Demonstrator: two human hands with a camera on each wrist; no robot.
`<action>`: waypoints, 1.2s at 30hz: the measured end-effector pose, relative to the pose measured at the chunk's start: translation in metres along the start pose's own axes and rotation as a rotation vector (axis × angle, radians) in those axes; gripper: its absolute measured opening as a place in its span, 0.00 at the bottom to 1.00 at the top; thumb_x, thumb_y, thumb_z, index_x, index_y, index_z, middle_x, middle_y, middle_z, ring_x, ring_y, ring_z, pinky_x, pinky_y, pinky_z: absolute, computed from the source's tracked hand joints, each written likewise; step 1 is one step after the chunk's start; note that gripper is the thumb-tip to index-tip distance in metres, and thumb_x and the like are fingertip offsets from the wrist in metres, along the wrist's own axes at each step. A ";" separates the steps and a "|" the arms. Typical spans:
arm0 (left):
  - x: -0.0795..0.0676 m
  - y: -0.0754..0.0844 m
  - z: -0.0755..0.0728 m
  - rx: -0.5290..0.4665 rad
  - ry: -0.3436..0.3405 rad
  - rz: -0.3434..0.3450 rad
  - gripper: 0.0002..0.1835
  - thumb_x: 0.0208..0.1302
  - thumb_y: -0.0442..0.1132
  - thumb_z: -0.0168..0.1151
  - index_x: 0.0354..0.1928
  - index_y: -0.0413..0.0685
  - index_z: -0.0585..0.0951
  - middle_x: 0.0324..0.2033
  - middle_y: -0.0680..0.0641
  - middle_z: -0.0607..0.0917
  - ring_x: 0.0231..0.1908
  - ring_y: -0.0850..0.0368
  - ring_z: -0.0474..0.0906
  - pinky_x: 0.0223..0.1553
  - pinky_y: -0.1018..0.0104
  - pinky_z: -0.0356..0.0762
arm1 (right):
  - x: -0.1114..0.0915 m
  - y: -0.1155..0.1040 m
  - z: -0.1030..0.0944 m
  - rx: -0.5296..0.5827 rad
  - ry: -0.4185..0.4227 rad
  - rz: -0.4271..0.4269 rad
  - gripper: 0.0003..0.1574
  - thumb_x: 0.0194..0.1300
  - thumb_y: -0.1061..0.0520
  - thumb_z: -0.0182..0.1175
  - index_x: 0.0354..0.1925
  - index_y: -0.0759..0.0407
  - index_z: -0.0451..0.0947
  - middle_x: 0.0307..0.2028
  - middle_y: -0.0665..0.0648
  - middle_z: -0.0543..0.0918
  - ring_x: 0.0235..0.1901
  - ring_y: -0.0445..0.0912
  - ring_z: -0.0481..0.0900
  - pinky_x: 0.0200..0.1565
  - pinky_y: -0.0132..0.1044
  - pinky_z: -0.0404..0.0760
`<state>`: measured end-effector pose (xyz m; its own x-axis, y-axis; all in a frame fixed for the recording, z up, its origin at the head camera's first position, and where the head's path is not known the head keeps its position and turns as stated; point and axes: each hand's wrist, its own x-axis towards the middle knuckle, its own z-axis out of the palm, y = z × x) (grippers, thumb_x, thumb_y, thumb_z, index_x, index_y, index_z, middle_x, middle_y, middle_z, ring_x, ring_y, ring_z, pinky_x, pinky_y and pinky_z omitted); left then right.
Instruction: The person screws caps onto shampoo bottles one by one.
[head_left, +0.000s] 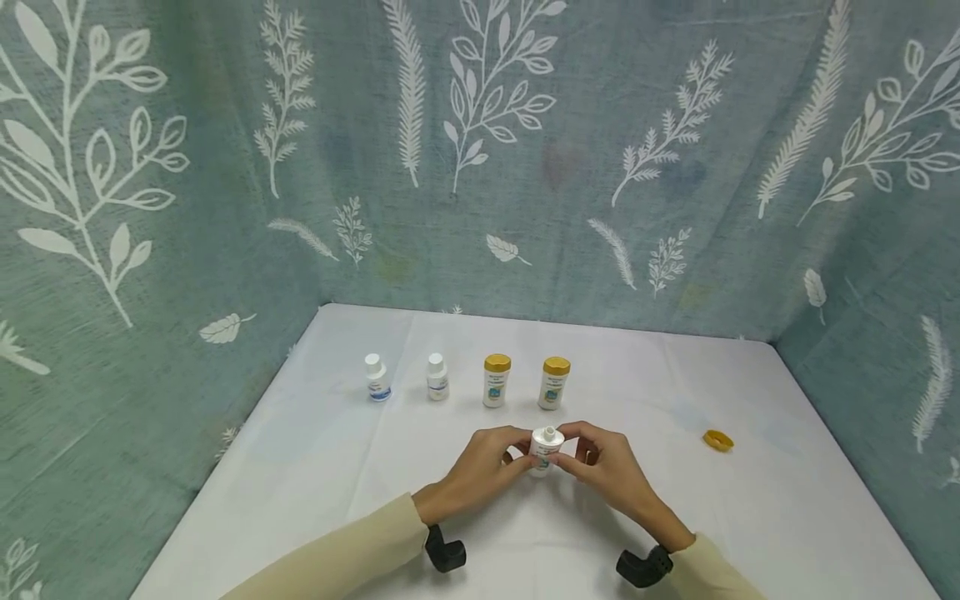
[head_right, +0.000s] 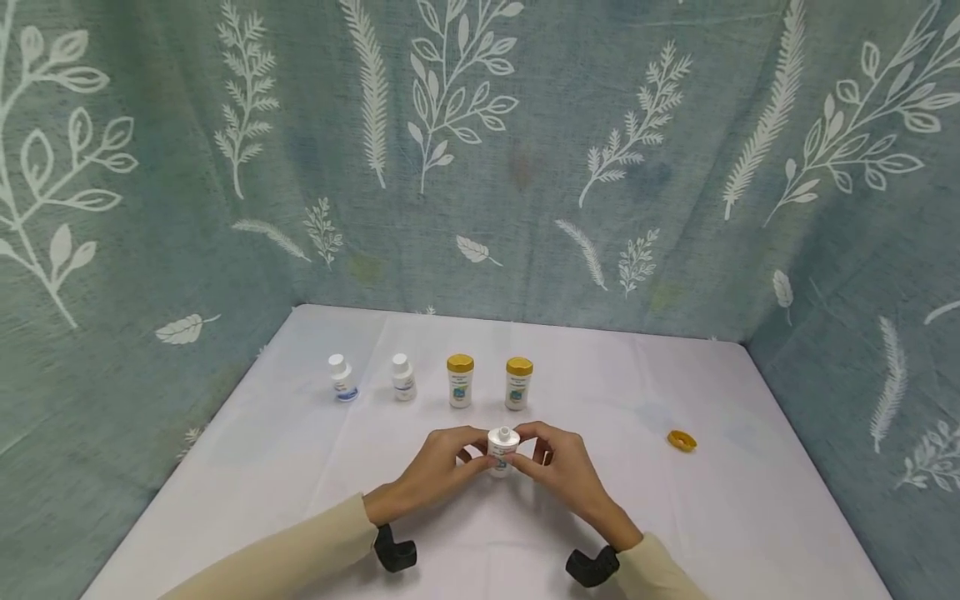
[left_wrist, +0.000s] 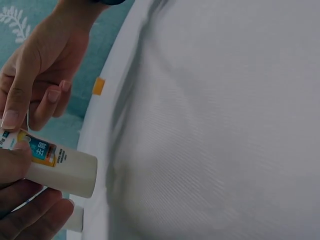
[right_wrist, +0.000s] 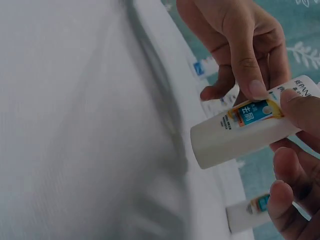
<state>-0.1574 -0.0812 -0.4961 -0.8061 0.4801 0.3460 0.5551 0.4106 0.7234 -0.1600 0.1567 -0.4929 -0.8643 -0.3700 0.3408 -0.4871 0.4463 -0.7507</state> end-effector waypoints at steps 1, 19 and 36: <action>-0.004 0.000 -0.002 -0.002 -0.002 -0.003 0.16 0.69 0.38 0.70 0.56 0.43 0.85 0.45 0.52 0.89 0.43 0.65 0.84 0.36 0.76 0.82 | 0.000 -0.002 0.003 0.004 -0.007 -0.004 0.19 0.61 0.50 0.76 0.50 0.44 0.84 0.25 0.48 0.80 0.20 0.36 0.71 0.19 0.30 0.72; -0.021 -0.008 -0.005 -0.041 -0.023 -0.026 0.16 0.66 0.40 0.72 0.54 0.45 0.85 0.44 0.53 0.88 0.43 0.66 0.83 0.37 0.75 0.83 | -0.006 -0.001 0.006 0.023 -0.091 0.024 0.18 0.65 0.42 0.71 0.51 0.45 0.84 0.39 0.43 0.86 0.22 0.38 0.74 0.22 0.32 0.77; -0.022 -0.013 -0.003 -0.053 -0.039 -0.042 0.18 0.67 0.39 0.72 0.57 0.45 0.84 0.45 0.55 0.88 0.43 0.69 0.83 0.37 0.75 0.83 | -0.042 0.085 -0.152 -0.547 0.028 0.419 0.40 0.64 0.51 0.73 0.66 0.67 0.70 0.56 0.84 0.62 0.32 0.62 0.78 0.24 0.48 0.77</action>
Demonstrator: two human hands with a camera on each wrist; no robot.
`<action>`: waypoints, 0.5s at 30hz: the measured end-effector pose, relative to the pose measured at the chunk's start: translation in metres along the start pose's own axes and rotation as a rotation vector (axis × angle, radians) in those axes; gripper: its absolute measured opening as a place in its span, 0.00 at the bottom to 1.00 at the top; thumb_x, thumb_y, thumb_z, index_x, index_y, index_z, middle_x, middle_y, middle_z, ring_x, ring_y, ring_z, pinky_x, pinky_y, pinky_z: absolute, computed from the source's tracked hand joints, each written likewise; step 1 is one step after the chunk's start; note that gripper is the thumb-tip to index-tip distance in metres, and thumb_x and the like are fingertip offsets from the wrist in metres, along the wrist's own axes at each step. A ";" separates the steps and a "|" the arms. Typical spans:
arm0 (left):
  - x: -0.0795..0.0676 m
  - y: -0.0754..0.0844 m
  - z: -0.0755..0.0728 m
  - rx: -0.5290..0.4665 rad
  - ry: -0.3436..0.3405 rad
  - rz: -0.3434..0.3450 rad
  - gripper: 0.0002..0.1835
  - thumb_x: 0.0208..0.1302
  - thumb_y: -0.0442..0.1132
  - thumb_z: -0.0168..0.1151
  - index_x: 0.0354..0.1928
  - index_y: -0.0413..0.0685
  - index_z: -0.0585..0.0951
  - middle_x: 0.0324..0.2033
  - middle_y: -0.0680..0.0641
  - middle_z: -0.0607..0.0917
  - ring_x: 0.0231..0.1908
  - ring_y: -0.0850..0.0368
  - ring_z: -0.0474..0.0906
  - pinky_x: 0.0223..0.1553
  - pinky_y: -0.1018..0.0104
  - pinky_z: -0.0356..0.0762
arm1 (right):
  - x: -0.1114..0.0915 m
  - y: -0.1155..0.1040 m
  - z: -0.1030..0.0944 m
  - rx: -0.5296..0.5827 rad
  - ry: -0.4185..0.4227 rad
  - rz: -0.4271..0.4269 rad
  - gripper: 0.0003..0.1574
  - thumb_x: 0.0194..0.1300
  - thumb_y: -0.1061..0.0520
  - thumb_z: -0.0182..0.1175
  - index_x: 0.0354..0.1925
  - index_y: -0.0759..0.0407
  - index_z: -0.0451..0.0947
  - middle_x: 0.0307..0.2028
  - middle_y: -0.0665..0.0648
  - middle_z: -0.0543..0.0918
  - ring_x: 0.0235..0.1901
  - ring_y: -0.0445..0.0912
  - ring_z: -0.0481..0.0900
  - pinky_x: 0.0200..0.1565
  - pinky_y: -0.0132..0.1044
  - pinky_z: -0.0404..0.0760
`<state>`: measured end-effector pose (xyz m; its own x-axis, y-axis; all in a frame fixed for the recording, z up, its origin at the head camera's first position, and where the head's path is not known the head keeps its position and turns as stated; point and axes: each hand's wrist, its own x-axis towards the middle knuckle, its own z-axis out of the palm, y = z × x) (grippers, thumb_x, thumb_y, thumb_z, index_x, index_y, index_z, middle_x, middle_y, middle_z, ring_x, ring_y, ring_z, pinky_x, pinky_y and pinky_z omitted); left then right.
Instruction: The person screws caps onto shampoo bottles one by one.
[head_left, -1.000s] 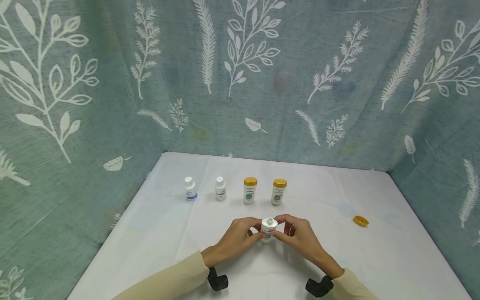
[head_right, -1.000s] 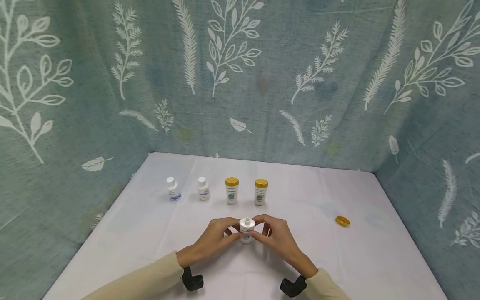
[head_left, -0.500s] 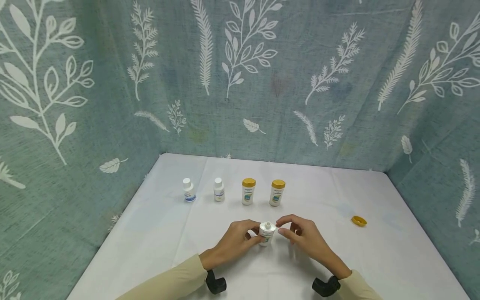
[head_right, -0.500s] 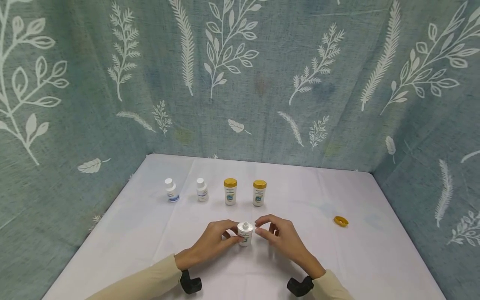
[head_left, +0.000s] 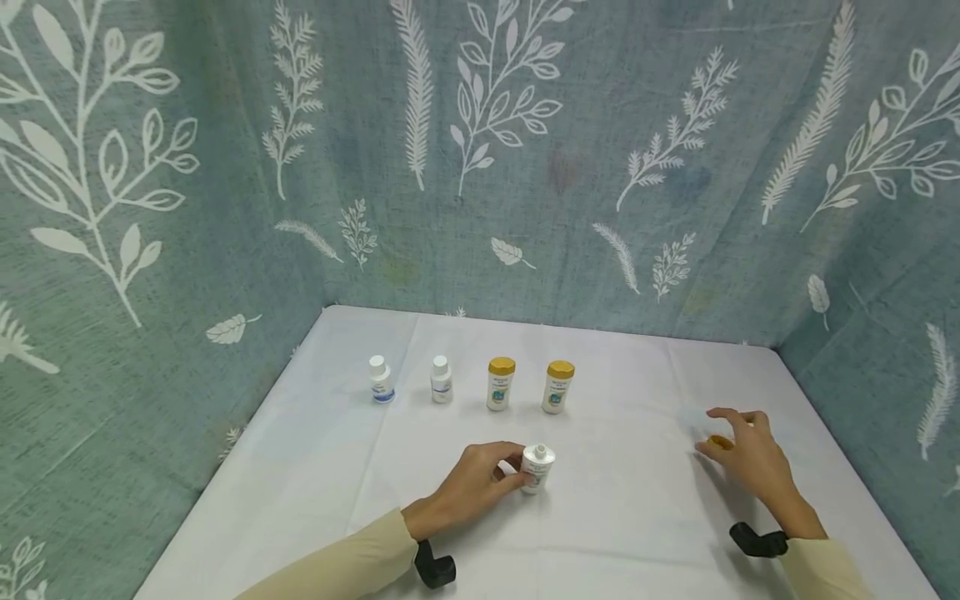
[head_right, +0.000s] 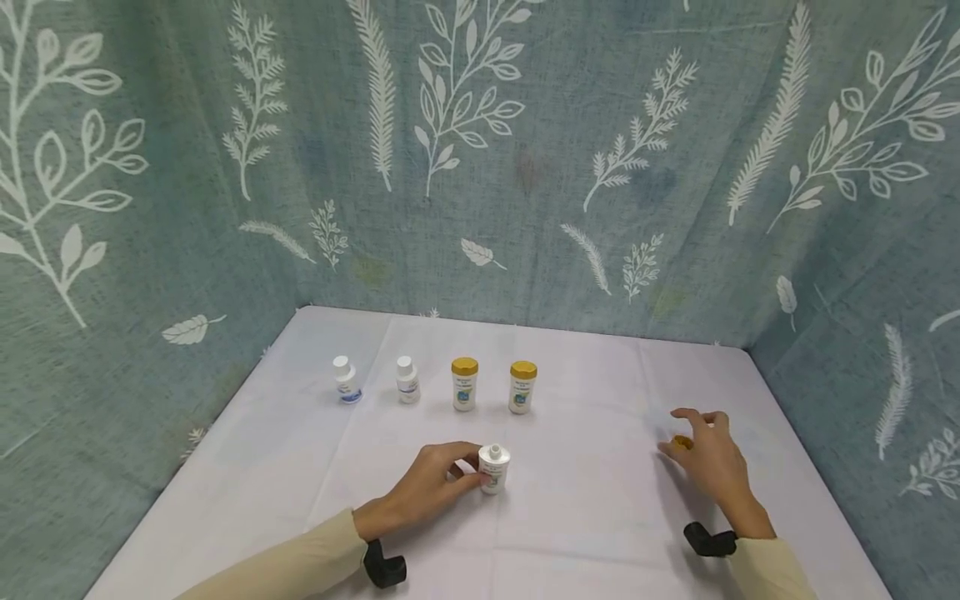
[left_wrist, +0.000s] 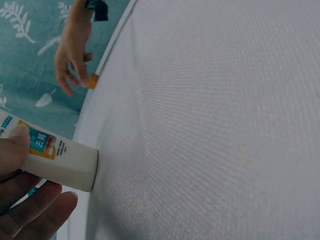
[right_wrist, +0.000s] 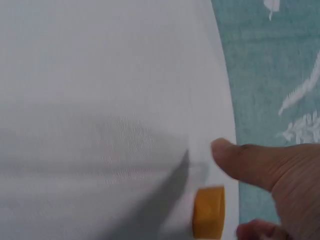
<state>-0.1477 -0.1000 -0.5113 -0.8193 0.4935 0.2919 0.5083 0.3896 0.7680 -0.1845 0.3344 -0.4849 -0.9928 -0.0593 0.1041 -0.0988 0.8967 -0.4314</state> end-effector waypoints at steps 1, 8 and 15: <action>0.000 0.000 0.000 -0.003 0.000 -0.001 0.18 0.67 0.39 0.72 0.57 0.45 0.83 0.46 0.55 0.88 0.43 0.69 0.83 0.37 0.75 0.83 | 0.000 0.005 -0.002 -0.007 -0.017 0.024 0.41 0.64 0.49 0.73 0.66 0.67 0.69 0.55 0.85 0.62 0.34 0.65 0.79 0.25 0.50 0.78; 0.000 -0.001 -0.001 -0.006 -0.001 -0.001 0.18 0.67 0.39 0.72 0.57 0.45 0.84 0.45 0.55 0.88 0.43 0.69 0.82 0.37 0.75 0.83 | 0.004 0.023 0.001 -0.026 -0.051 0.057 0.30 0.67 0.55 0.71 0.57 0.74 0.75 0.43 0.77 0.76 0.40 0.64 0.76 0.33 0.53 0.80; -0.001 0.000 -0.001 0.002 0.000 0.004 0.17 0.67 0.39 0.71 0.56 0.46 0.84 0.45 0.56 0.88 0.43 0.70 0.82 0.38 0.75 0.83 | 0.006 0.022 0.003 -0.014 -0.019 0.034 0.24 0.66 0.58 0.71 0.51 0.74 0.78 0.40 0.72 0.82 0.33 0.57 0.80 0.30 0.46 0.80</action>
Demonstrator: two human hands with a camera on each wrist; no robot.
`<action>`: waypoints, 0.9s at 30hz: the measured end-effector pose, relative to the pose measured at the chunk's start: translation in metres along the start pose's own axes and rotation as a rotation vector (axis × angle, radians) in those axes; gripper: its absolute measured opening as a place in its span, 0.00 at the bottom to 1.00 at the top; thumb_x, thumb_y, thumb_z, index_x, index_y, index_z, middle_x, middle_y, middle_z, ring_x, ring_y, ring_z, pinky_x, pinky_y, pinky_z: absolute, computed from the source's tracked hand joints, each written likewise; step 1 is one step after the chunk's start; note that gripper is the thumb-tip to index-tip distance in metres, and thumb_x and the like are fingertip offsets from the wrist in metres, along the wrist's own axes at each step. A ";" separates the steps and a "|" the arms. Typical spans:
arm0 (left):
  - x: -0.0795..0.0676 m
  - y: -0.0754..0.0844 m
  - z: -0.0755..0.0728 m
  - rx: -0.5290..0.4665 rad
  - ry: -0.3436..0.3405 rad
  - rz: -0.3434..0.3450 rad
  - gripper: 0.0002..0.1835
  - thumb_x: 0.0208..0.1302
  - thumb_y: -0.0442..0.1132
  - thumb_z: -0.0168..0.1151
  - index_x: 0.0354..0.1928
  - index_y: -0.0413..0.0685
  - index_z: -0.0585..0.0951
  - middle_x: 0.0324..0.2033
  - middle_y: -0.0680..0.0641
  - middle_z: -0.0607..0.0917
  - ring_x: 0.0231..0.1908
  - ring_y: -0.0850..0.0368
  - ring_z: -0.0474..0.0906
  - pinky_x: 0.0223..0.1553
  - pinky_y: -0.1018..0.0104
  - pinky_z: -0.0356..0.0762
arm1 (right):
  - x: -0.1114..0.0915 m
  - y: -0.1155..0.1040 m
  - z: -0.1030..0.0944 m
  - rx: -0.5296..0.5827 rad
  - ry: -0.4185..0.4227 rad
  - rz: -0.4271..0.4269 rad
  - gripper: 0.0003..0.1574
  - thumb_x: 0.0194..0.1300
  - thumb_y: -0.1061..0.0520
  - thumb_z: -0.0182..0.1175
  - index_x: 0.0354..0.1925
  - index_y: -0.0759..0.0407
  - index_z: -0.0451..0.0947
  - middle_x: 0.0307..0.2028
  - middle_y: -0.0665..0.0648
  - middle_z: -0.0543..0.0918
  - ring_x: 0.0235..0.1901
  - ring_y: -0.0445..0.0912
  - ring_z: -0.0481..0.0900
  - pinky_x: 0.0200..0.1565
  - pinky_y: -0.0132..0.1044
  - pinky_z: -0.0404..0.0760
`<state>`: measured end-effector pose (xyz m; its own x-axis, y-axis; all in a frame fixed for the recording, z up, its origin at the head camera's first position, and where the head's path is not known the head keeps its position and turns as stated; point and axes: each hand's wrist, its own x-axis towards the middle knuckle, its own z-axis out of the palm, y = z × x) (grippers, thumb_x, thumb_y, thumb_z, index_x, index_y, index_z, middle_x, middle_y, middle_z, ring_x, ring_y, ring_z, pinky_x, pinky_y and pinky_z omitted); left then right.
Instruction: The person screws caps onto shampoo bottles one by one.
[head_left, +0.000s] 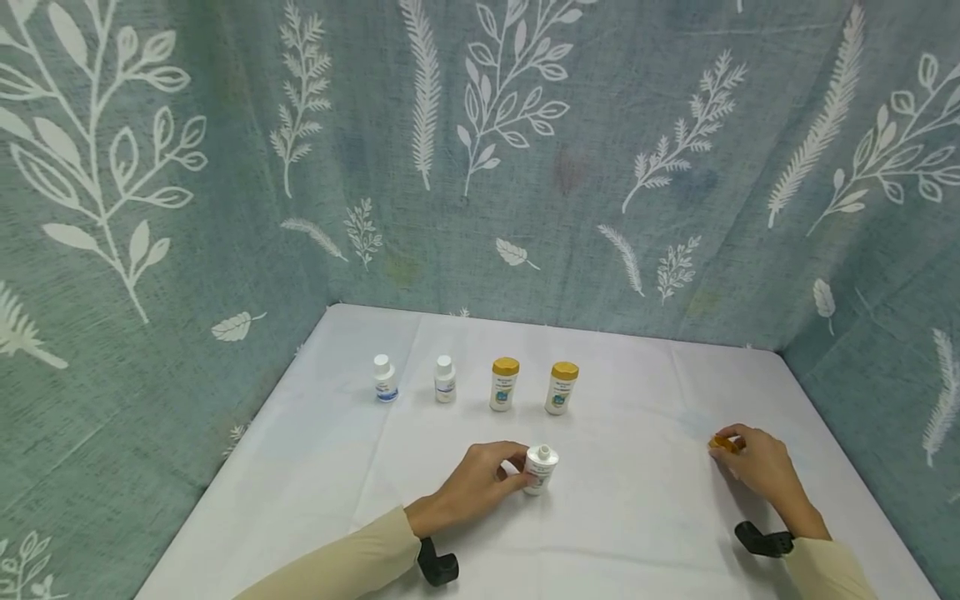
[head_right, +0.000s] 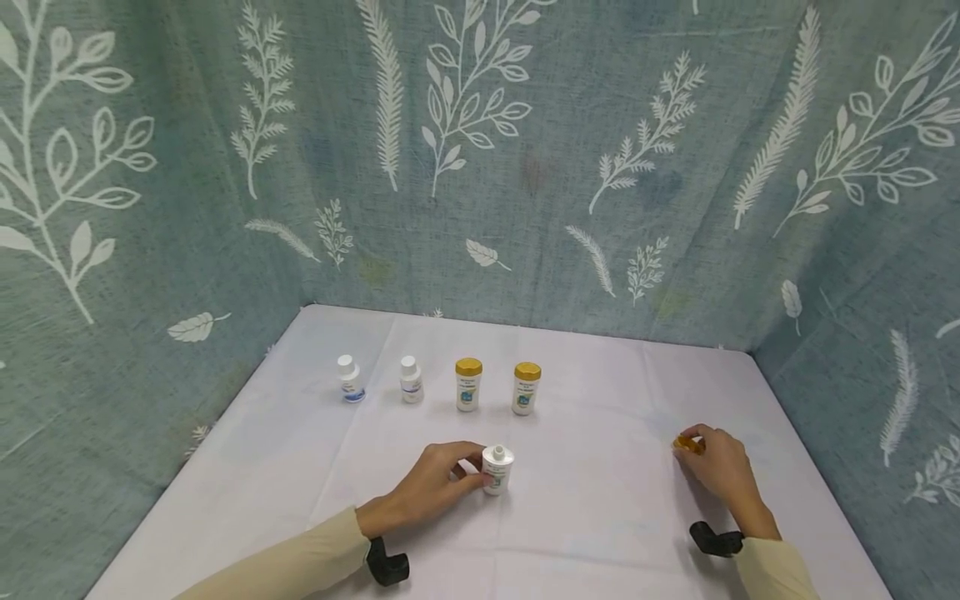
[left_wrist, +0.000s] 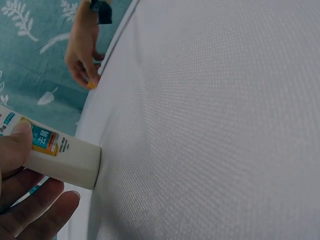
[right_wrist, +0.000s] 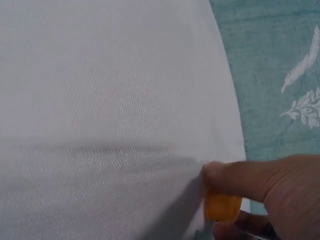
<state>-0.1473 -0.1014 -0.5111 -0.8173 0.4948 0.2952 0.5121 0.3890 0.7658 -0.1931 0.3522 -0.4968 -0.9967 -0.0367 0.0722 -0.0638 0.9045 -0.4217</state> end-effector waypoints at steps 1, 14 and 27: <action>0.000 0.000 0.000 -0.002 -0.001 0.000 0.17 0.67 0.39 0.71 0.56 0.46 0.84 0.45 0.56 0.88 0.43 0.70 0.82 0.38 0.75 0.83 | -0.001 -0.001 0.000 0.005 0.005 -0.005 0.24 0.65 0.57 0.71 0.50 0.74 0.78 0.40 0.72 0.83 0.33 0.57 0.80 0.29 0.45 0.79; 0.001 0.000 0.000 -0.009 -0.007 -0.019 0.17 0.67 0.39 0.71 0.57 0.46 0.84 0.45 0.57 0.88 0.43 0.70 0.82 0.38 0.74 0.83 | -0.006 -0.069 0.004 0.153 0.023 -0.200 0.19 0.65 0.53 0.73 0.52 0.56 0.84 0.41 0.56 0.88 0.32 0.44 0.79 0.29 0.36 0.77; 0.001 -0.002 0.001 -0.009 -0.003 0.004 0.18 0.67 0.40 0.71 0.57 0.45 0.83 0.45 0.56 0.88 0.43 0.69 0.82 0.38 0.74 0.83 | -0.013 -0.165 0.022 0.435 -0.059 -0.460 0.18 0.64 0.56 0.74 0.51 0.42 0.83 0.39 0.42 0.84 0.31 0.42 0.78 0.30 0.33 0.81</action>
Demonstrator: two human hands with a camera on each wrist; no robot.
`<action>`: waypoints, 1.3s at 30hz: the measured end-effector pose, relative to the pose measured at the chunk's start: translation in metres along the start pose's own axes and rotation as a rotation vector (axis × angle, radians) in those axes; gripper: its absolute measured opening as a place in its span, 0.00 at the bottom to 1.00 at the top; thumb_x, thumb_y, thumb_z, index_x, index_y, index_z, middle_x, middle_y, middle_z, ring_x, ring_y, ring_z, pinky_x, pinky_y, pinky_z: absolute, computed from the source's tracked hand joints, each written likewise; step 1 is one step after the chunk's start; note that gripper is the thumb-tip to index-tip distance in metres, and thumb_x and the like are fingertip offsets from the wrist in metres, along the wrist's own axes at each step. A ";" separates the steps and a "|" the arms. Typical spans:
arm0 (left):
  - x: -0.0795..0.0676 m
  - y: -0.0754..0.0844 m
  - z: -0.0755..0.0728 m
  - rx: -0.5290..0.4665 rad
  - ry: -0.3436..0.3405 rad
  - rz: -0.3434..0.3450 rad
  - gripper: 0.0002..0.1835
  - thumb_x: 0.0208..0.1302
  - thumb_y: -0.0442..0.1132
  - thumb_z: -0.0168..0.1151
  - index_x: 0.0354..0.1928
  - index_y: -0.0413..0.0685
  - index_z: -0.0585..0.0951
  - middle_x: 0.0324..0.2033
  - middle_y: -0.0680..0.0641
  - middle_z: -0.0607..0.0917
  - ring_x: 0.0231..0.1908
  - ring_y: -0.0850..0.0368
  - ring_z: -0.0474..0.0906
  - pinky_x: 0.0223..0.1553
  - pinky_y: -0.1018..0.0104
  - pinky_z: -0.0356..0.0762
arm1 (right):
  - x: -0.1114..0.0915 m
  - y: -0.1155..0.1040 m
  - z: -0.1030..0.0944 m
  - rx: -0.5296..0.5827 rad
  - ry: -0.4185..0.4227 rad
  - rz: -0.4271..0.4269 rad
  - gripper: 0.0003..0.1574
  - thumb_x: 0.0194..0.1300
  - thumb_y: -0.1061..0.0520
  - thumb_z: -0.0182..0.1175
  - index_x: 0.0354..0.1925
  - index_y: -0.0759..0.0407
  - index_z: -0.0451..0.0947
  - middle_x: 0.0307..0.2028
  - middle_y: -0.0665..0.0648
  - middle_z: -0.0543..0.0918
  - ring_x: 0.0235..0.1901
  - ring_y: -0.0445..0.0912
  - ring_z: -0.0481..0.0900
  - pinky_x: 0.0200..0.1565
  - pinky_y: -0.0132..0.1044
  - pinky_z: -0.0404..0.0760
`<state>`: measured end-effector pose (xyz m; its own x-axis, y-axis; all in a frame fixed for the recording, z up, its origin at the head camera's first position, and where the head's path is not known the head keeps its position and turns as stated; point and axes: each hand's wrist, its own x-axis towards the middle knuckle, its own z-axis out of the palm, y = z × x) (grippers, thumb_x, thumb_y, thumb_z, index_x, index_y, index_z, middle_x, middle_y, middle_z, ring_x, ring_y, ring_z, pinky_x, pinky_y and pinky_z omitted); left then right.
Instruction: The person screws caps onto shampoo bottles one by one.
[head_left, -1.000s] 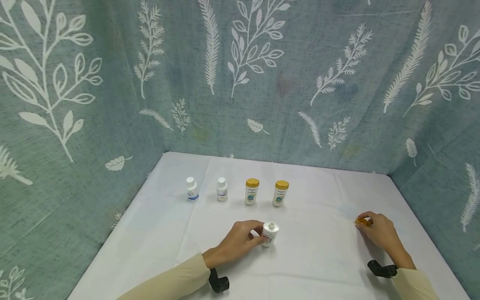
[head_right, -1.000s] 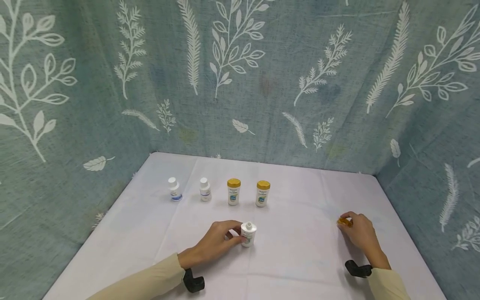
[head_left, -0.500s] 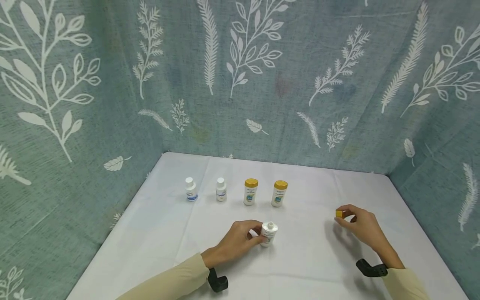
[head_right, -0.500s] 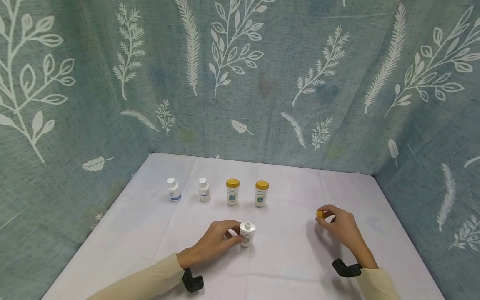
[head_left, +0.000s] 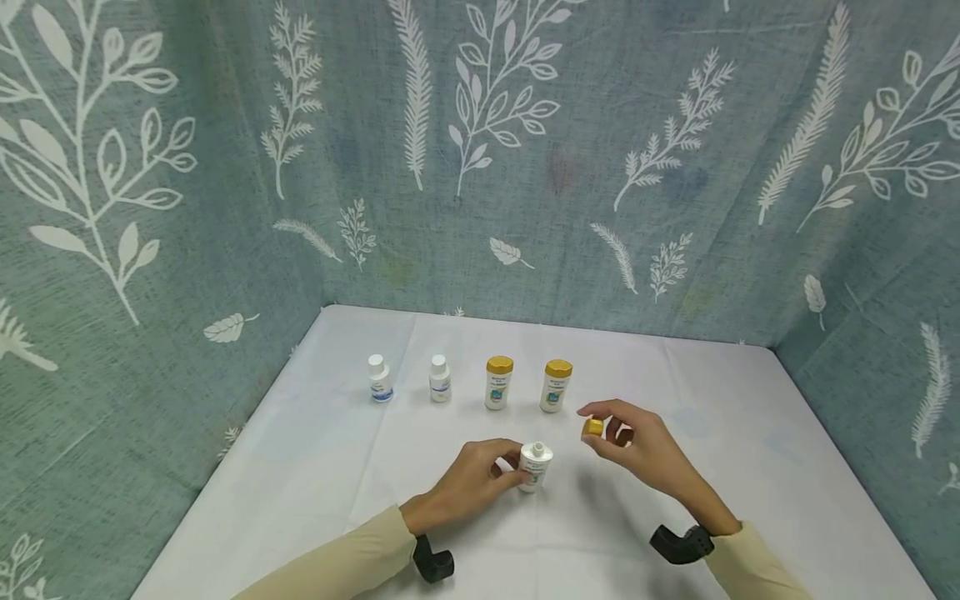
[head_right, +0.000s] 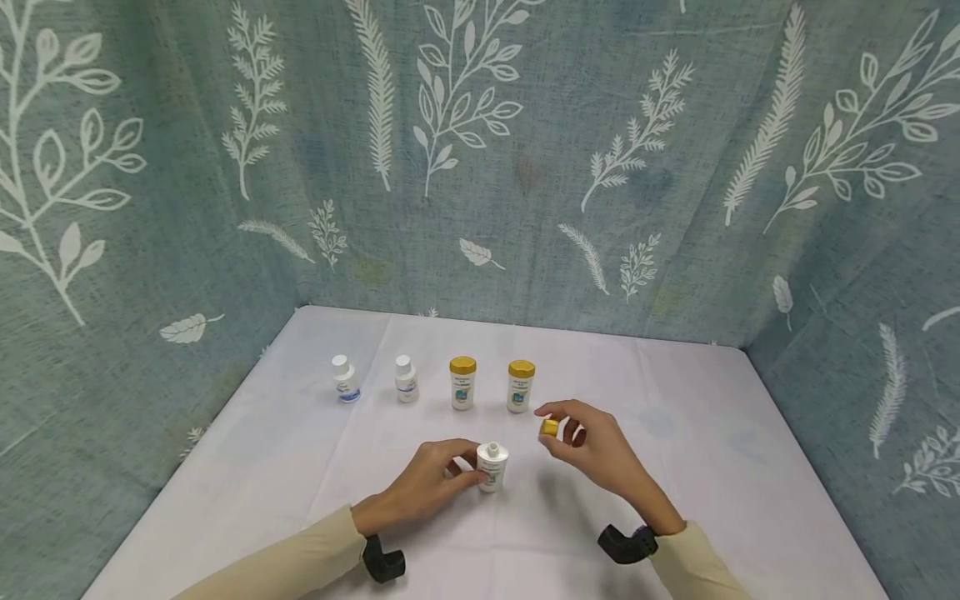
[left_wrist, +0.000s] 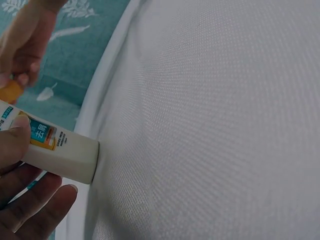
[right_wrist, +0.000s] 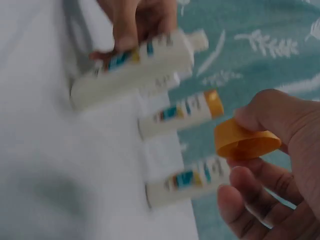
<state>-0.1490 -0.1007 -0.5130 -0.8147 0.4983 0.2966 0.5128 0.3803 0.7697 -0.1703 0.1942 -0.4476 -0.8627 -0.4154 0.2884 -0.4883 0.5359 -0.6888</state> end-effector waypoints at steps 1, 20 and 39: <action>0.000 0.000 0.000 0.000 0.000 0.000 0.18 0.67 0.40 0.71 0.57 0.45 0.83 0.45 0.56 0.88 0.43 0.69 0.82 0.38 0.74 0.83 | 0.002 -0.005 0.003 0.037 -0.003 -0.017 0.18 0.65 0.55 0.74 0.51 0.41 0.83 0.40 0.42 0.84 0.31 0.43 0.78 0.30 0.34 0.82; 0.001 0.000 -0.001 -0.001 -0.015 0.006 0.18 0.68 0.41 0.71 0.57 0.45 0.83 0.47 0.54 0.88 0.44 0.67 0.83 0.38 0.74 0.84 | 0.012 -0.024 0.037 0.184 -0.124 -0.134 0.16 0.69 0.51 0.69 0.54 0.44 0.85 0.50 0.44 0.85 0.37 0.44 0.79 0.35 0.36 0.82; 0.001 -0.001 0.000 -0.007 -0.020 -0.001 0.16 0.69 0.42 0.70 0.55 0.47 0.84 0.45 0.56 0.88 0.44 0.68 0.83 0.38 0.74 0.84 | 0.015 -0.027 0.040 0.090 -0.102 -0.270 0.16 0.68 0.56 0.68 0.54 0.47 0.85 0.47 0.42 0.86 0.35 0.39 0.77 0.34 0.35 0.81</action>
<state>-0.1505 -0.1005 -0.5137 -0.8096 0.5133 0.2847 0.5101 0.3753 0.7739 -0.1651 0.1443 -0.4509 -0.6837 -0.6079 0.4037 -0.6804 0.3310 -0.6538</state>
